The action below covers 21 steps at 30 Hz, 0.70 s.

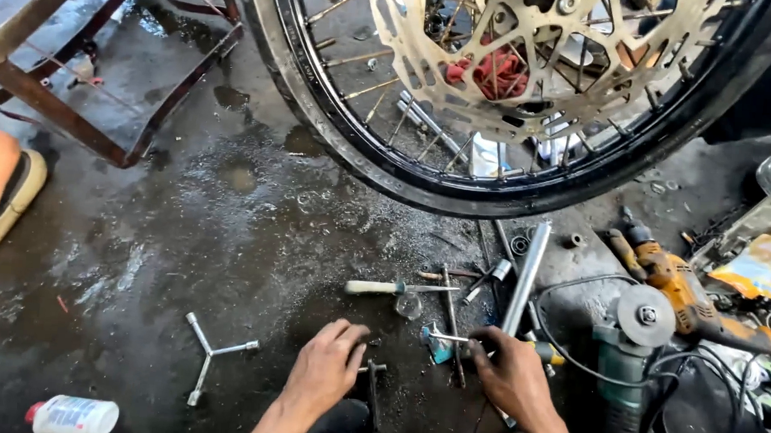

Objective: Repairing the front brake assembly of a motorcycle by removing bolts and the caliper using hand tools

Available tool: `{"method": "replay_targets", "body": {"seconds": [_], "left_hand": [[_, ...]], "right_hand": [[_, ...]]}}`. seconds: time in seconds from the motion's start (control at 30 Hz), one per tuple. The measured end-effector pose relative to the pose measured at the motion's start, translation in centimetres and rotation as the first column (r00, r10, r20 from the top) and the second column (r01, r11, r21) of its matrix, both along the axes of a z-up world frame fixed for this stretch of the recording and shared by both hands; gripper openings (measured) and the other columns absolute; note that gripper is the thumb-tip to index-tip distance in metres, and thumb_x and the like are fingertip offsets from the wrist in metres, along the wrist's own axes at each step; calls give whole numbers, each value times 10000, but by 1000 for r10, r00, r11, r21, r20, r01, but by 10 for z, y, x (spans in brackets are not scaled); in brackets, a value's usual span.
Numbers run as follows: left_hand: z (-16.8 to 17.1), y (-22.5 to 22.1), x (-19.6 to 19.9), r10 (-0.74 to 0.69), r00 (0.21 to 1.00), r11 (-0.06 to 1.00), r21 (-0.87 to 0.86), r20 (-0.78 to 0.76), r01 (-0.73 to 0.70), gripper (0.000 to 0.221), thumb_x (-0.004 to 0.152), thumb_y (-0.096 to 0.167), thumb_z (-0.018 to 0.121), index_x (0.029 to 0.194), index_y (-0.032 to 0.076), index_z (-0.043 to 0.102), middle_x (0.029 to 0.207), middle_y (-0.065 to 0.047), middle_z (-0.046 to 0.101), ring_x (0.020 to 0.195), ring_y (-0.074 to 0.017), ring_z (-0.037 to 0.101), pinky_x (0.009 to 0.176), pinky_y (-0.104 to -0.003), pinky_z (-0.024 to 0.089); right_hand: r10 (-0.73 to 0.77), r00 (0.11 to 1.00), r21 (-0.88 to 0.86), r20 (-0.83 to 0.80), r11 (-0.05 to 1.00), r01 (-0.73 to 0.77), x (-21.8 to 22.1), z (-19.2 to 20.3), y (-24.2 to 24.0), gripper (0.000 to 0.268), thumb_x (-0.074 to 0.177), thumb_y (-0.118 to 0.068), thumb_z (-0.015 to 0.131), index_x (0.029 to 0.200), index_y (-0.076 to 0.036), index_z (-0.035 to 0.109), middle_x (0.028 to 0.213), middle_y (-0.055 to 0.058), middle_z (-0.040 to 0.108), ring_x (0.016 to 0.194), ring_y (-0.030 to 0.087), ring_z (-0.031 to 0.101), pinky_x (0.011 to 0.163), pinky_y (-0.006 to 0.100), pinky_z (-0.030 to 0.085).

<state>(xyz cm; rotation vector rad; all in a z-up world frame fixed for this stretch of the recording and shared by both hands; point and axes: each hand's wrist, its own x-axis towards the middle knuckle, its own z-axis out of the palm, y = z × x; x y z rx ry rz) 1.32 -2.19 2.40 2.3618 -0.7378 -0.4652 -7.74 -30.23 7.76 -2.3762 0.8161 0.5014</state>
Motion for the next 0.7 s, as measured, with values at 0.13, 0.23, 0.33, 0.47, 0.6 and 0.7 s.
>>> {"method": "replay_targets", "body": {"seconds": [0.13, 0.23, 0.33, 0.47, 0.6, 0.7], "left_hand": [[15, -13, 10, -23, 984, 998, -60, 175, 33, 216, 977, 130, 594, 1154, 38, 677, 1038, -97, 673, 936, -266, 644, 824, -422, 545], [25, -23, 11, 9, 999, 1000, -6, 42, -9, 212, 983, 163, 613, 1146, 54, 696, 1018, -67, 691, 899, -217, 690, 827, -379, 601], [27, -23, 0, 3, 995, 999, 53, -98, 2, 201, 997, 174, 623, 1147, 55, 681, 1045, -87, 702, 910, -216, 706, 857, -335, 632], [16, -14, -10, -19, 1000, 999, 33, 20, 18, 213, 1008, 228, 576, 1117, 77, 679, 1019, -69, 664, 902, -253, 654, 793, -431, 562], [11, -27, 8, 27, 855, 1000, -1, 518, -31, 337, 935, 202, 668, 1255, 99, 648, 1221, -98, 587, 1077, -245, 558, 894, -368, 507], [-5, -45, 40, -102, 924, 962, 274, 369, -3, 645, 923, 269, 721, 1498, 100, 484, 1463, -195, 528, 1322, -341, 505, 1096, -505, 442]], "right_hand": [[200, 894, -109, 401, 979, -170, 12, -48, -8, 177, 903, -272, 689, 995, -137, 759, 886, 50, 802, 728, 283, 759, 692, 425, 580], [466, 883, -313, 58, 848, -427, 47, -61, -5, 363, 983, -391, 589, 740, -122, 614, 743, 74, 681, 660, 323, 663, 612, 484, 517], [472, 870, -306, -144, 814, -493, 70, -59, -1, 316, 996, -384, 554, 838, -119, 624, 805, 91, 697, 686, 297, 697, 613, 450, 567], [297, 924, -179, -239, 922, -343, 79, -43, 7, 244, 938, -254, 606, 736, -142, 525, 649, -37, 586, 541, 112, 524, 496, 276, 480], [183, 967, -207, -175, 954, -218, 74, -49, 0, 392, 948, -491, 727, 836, -146, 579, 672, -24, 585, 528, 108, 482, 458, 276, 432], [199, 980, -175, 5, 965, -195, 65, -53, -4, 324, 938, -412, 698, 758, -166, 589, 657, -21, 620, 504, 103, 492, 453, 278, 446]]}}
